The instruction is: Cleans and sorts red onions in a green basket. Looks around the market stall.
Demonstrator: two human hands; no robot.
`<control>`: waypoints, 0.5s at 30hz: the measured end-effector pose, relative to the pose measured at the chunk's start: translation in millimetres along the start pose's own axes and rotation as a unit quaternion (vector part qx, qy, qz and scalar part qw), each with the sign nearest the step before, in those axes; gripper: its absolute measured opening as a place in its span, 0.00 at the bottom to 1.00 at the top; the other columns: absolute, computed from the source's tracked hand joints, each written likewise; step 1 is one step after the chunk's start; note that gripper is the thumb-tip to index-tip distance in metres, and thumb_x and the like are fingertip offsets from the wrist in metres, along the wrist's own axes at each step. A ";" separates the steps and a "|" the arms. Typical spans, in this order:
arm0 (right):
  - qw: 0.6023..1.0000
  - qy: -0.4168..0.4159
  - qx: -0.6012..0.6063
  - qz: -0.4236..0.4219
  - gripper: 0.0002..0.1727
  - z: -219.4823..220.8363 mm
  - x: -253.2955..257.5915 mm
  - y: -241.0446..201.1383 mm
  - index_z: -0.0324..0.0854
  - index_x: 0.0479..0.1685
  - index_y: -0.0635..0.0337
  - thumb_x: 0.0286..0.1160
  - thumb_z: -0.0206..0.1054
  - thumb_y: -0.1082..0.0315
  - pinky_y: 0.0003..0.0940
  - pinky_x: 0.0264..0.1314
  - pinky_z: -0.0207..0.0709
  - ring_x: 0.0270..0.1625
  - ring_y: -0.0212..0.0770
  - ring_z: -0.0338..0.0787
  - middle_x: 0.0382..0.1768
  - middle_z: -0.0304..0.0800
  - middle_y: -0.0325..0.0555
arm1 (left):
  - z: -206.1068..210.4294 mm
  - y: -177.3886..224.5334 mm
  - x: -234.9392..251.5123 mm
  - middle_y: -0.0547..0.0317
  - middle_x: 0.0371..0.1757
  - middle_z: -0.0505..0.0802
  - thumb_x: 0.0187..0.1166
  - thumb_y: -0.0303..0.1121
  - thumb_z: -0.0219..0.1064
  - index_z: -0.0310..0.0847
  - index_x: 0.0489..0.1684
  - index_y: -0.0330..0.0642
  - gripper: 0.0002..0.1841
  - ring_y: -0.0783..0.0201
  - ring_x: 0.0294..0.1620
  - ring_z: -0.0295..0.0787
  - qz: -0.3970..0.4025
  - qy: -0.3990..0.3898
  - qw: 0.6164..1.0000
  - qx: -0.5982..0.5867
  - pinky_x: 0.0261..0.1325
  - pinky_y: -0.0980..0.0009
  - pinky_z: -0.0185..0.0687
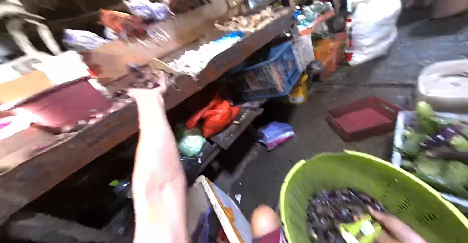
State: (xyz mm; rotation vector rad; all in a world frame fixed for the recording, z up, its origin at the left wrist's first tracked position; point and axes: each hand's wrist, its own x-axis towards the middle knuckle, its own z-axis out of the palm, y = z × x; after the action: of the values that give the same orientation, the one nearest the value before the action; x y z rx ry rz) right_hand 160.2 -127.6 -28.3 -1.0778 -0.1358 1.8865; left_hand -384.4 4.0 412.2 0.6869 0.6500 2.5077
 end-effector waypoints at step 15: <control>0.936 0.077 -0.230 -0.255 0.15 0.5 -50.7 -88.0 0.77 0.67 0.63 0.87 0.55 0.77 0.28 0.28 0.88 0.23 0.35 0.88 0.35 0.88 0.46 | -205.1 -396.2 -549.2 0.32 0.57 0.90 0.77 0.34 0.70 0.86 0.57 0.29 0.17 0.37 0.58 0.88 -0.432 -0.725 0.075 0.531 0.65 0.37 0.79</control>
State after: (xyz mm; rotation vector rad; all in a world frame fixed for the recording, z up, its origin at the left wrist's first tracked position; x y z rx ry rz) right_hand 227.6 -116.5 46.8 -1.3407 -0.7267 1.3210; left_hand 41.9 -43.8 -150.5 1.7269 1.0971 -0.8339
